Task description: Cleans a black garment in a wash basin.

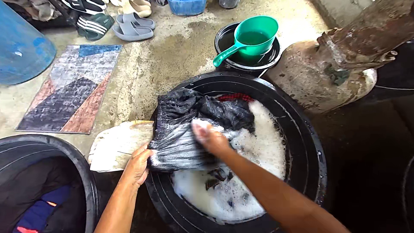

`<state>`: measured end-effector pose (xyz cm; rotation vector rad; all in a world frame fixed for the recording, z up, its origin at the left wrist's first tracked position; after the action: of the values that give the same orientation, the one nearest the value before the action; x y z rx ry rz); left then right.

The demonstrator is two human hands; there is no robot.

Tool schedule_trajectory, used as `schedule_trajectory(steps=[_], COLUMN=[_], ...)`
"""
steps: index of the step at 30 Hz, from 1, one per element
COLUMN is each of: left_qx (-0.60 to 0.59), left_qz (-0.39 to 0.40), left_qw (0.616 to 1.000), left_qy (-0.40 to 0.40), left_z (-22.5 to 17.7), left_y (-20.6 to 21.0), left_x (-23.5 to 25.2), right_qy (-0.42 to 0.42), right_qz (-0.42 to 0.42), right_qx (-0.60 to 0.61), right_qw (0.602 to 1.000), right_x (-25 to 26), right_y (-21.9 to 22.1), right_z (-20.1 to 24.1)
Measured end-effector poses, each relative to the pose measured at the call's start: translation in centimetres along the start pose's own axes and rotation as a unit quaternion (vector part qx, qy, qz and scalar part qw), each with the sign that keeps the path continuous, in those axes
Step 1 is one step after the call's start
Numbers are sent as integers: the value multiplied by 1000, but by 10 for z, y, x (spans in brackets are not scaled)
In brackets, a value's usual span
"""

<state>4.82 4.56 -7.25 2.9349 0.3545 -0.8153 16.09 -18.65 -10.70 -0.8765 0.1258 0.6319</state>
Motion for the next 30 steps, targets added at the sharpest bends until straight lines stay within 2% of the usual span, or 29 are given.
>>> schedule_trajectory(steps=[2, 3, 4, 5, 6, 8, 10, 11, 12, 14, 16, 18, 19, 20, 21, 22, 24, 26, 27, 28, 30], left_qx=[-7, -6, -4, -1, 1, 2, 0, -4, -11, -24, -34, -50, -55, -56, -53, -49, -37, -34, -34, -30, -22], left_qz=[6, 9, 12, 14, 18, 20, 8, 3, 3, 13, 22, 22, 24, 29, 32, 34, 37, 34, 32, 29, 35], left_qw=[1000, 1000, 1000, 1000, 1000, 1000, 1000, 1000, 1000, 999, 999, 998, 997, 997, 997, 997, 998, 998, 998, 998, 998], left_qy=[4, 7, 8, 9, 7, 4, 7, 10, 14, 16, 22, 32, 37, 38, 38, 38, 39, 44, 47, 46, 43], left_z=[0, 0, -1, -2, -1, 1, 0, -1, 0, 1, 2, 2, 3, 4, 5, 6, 8, 7, 6, 5, 5], left_y=[2, 2, 3, 3, 4, 3, 1, 1, 0, 0, 1, 0, -1, -3, -4, -4, -3, -5, -6, -7, -8], left_x=[2, 3, 4, 5, 6, 6, 4, 4, 4, 2, 0, 0, 2, 4, 5, 6, 5, 6, 6, 6, 4], right_qy=[117, 188, 237, 245, 214, 103, -1, -35, -54, -67, -10, 128, 208, 267, 282, 250, 122, -8, -53, -72, -60], right_qz=[-5, 19, 55, 81, 86, 68, 54, 62, 70, 48, 15, 12, 38, 74, 94, 90, 53, 22, 32, 60, 91], right_qx=[-14, -12, -11, 0, 23, 105, 193, 209, 197, 113, 25, -22, -35, -32, -24, -5, 66, 171, 202, 200, 131], right_qw=[993, 982, 970, 966, 973, 987, 980, 975, 976, 990, 1000, 991, 977, 960, 955, 964, 989, 985, 977, 975, 985], right_x=[-18, -25, -27, -26, -22, -8, -3, -2, -1, -5, -19, -38, -46, -50, -51, -46, -29, -13, -5, 2, 12], right_y=[-31, -45, -56, -62, -63, -45, -13, 6, 25, 41, 23, -15, -34, -49, -60, -65, -58, -32, -16, 2, 24], right_z=[-89, -117, -124, -108, -74, 18, 101, 124, 129, 87, 3, -90, -125, -141, -133, -105, -9, 90, 125, 143, 123])
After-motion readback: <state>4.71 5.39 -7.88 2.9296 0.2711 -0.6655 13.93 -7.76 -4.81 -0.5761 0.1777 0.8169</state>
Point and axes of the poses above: each hand's wrist, its own x-axis towards the middle knuckle, its own y-axis out of the palm, z = x × y, the point moved 10 cm from there along x, towards the middle knuckle, and after that the axes turned 11 degrees about z, right-handed, at the moved point
